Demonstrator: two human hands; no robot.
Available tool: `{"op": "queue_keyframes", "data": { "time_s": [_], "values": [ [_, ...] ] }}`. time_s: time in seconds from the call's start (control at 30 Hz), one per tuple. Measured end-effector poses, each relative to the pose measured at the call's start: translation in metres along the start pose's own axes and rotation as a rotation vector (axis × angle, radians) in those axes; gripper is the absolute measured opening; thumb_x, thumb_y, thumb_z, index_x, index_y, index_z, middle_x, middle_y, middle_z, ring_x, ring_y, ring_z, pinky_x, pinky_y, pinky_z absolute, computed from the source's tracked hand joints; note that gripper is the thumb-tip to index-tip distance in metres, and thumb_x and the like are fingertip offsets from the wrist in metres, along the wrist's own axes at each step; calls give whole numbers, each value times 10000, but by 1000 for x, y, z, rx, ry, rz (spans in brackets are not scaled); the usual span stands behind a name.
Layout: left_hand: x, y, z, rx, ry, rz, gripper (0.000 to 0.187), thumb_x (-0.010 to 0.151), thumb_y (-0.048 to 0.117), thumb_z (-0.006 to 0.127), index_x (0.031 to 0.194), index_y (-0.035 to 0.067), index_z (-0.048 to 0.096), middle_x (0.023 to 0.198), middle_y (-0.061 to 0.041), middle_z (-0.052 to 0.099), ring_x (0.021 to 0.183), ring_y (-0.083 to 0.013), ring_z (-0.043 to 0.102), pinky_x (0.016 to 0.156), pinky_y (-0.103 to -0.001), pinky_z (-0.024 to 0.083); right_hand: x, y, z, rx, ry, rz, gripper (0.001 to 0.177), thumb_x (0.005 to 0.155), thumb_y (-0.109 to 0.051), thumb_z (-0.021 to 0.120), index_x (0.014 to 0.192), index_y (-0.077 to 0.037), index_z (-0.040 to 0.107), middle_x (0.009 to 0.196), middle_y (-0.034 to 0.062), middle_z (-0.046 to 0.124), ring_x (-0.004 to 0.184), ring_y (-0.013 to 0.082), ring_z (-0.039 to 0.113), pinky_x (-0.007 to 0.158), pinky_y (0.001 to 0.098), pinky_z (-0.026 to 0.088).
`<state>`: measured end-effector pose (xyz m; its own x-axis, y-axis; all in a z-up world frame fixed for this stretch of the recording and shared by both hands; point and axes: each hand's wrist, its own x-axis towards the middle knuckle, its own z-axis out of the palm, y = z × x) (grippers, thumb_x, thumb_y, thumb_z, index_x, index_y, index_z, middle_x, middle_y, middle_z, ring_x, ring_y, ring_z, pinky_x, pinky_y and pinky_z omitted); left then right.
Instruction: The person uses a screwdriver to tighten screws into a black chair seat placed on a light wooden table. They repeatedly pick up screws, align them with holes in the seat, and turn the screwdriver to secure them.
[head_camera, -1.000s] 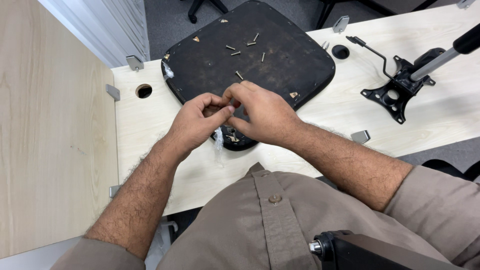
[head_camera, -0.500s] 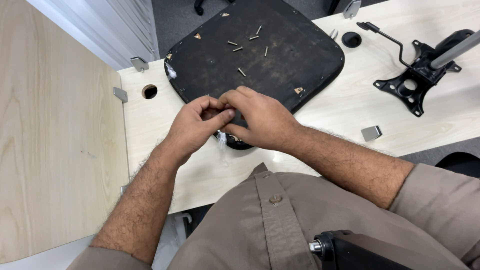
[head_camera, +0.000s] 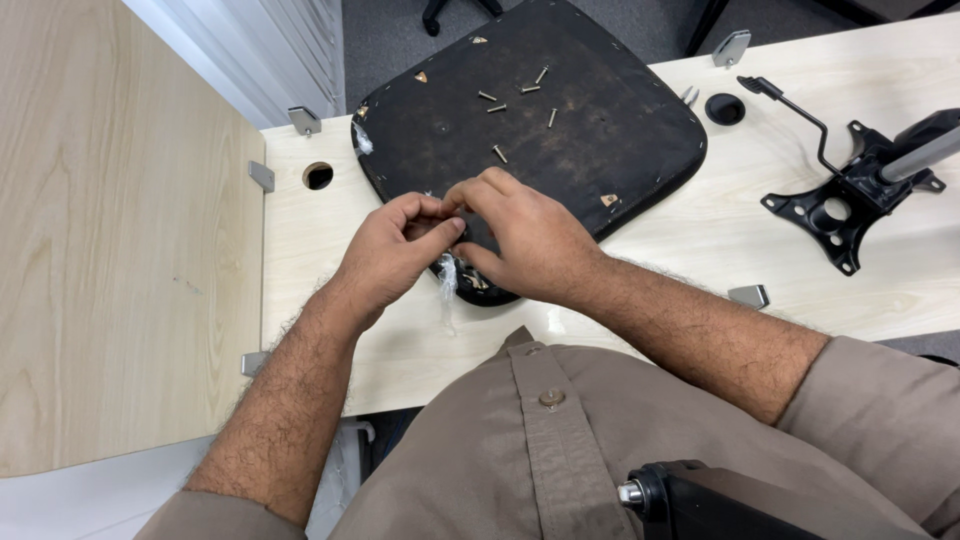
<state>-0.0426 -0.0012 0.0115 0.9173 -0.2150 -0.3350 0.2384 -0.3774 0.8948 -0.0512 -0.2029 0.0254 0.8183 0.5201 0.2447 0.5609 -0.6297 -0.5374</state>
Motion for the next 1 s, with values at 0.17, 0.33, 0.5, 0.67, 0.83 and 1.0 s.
{"op": "queue_keyframes", "data": {
  "time_s": [0.17, 0.33, 0.5, 0.67, 0.83, 1.0],
  "values": [
    [-4, -3, 3, 29, 45, -4, 309, 970, 303, 722, 1187, 88, 673, 991, -45, 699, 976, -116, 670, 909, -319, 591, 1, 0, -2, -19, -80, 46, 312, 934, -212, 759, 1207, -109, 647, 1090, 76, 650, 1004, 195, 708, 838, 361, 625],
    [-9, -7, 5, -59, 31, 48, 333, 958, 274, 660, 1262, 137, 655, 1078, -2, 711, 1072, -88, 670, 988, -303, 564, -1, 2, 3, 21, -50, -47, 308, 941, -130, 703, 1244, -103, 654, 1136, 76, 656, 1002, 194, 710, 837, 354, 630],
    [-12, -3, 4, 28, 17, -13, 340, 951, 328, 680, 1231, 134, 664, 1031, -17, 730, 1040, -102, 699, 962, -327, 594, -3, -4, 6, -48, -17, -22, 347, 920, -240, 766, 1202, -85, 635, 1089, 88, 633, 966, 198, 699, 791, 367, 619],
    [-12, -2, 3, 104, 16, -48, 362, 953, 362, 714, 1189, 93, 658, 978, -64, 707, 1010, -145, 700, 943, -371, 605, -3, -13, 6, -59, -85, 86, 310, 932, -250, 750, 1187, -114, 638, 1064, 59, 626, 921, 168, 701, 770, 344, 626],
    [-11, -7, -4, 74, -79, 38, 355, 954, 346, 649, 1248, 148, 633, 1045, -19, 710, 1061, -122, 689, 987, -363, 571, -2, -25, 11, -68, -56, 86, 332, 901, -215, 750, 1200, -124, 641, 1070, 53, 625, 938, 172, 693, 769, 349, 623],
    [-10, -6, -10, 188, -107, 11, 387, 964, 396, 655, 1257, 143, 651, 1074, -42, 734, 1090, -127, 703, 999, -370, 585, 0, -38, 14, -187, -76, 262, 362, 889, -267, 780, 1183, -122, 628, 1077, 69, 608, 970, 183, 674, 791, 368, 612]
  ]
}}
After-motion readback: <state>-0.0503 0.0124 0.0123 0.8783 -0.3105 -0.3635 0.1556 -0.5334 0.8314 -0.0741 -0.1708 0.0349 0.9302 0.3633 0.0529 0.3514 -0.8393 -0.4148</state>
